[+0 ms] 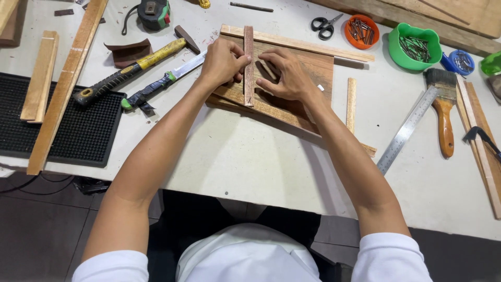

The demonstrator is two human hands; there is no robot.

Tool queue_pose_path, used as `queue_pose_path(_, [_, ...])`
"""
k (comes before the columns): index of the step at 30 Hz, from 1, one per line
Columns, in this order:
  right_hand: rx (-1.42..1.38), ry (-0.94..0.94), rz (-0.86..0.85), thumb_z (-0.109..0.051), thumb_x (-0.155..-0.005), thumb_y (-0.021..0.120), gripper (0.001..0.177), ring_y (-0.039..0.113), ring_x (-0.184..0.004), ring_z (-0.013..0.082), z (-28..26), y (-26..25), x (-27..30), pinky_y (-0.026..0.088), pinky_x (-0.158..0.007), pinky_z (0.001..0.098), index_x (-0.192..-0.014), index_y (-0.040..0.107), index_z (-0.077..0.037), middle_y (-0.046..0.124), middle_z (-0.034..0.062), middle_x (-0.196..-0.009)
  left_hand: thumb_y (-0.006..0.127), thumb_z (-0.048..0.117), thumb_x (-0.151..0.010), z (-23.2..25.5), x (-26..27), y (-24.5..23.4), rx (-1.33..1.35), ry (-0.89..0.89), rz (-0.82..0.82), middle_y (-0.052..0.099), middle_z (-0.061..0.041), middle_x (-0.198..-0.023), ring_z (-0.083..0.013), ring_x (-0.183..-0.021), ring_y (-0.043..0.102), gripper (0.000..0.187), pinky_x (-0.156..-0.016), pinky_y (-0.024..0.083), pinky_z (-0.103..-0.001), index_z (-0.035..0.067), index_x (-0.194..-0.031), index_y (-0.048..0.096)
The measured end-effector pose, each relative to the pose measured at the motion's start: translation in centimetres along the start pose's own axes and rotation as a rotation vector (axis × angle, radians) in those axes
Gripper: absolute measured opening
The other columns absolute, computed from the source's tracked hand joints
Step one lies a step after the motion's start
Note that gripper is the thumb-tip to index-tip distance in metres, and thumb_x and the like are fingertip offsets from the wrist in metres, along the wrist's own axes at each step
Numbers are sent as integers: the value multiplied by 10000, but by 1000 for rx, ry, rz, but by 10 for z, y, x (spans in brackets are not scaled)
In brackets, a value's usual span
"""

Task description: Assemble a small wooden structure by measuring, marking, and hammering pieces together.

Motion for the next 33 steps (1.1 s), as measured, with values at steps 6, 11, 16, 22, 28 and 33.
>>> queue_pose_path(6, [79,98,69,-445,-912,774,521,610,-1097,280,27,-5,-22,536,-962,463,-1243,696,-50,655,157,-1211,688,251,-962,20,3,-9,-25,-46,-74,743,-94,-691,-136,-508,716,290,-460,583,-266,-25,-1028,747])
queue_pose_path(11, [155,104,198,-221,-944,755,331,603,-1025,260,52,-8,-42,543,-903,432,-1235,732,-65,701,110,-1158,744,232,-909,21,-9,-5,-53,-68,-102,751,-95,-708,-135,-518,721,394,-480,572,-278,-31,-1193,667])
queue_pose_path(16, [-26,190,196,-77,-978,715,205,637,-1003,241,90,13,-49,569,-884,377,-1177,765,-73,716,130,-1128,745,221,-896,11,-15,3,20,-91,-136,768,-79,-734,-119,-524,719,448,-487,568,-278,-7,-1265,632])
queue_pose_path(22, [-39,134,195,-43,-967,715,194,670,-984,241,84,13,-51,593,-865,354,-1153,769,-54,724,139,-1103,753,237,-887,9,-16,8,-16,-90,-162,771,-79,-761,-98,-525,714,450,-512,549,-251,4,-1257,646])
queue_pose_path(28, [-17,116,229,-33,-954,716,215,673,-993,258,79,12,-48,611,-854,352,-1164,761,-33,714,155,-1111,750,211,-889,9,-17,10,-22,-59,-158,769,-94,-771,-103,-546,723,467,-497,557,-252,-17,-1274,619])
queue_pose_path(33, [-54,176,210,-18,-965,700,216,675,-993,241,79,11,-47,625,-854,333,-1170,761,-41,702,150,-1127,737,197,-904,10,-15,10,5,-36,-178,763,-85,-763,-95,-576,730,449,-473,537,-255,-28,-1273,612])
Point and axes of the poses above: each hand's wrist, its own x-axis away from the middle knuckle, its own y-axis out of the palm, z = x × y, the point moved 10 cm from there along -x, towards the middle knuckle
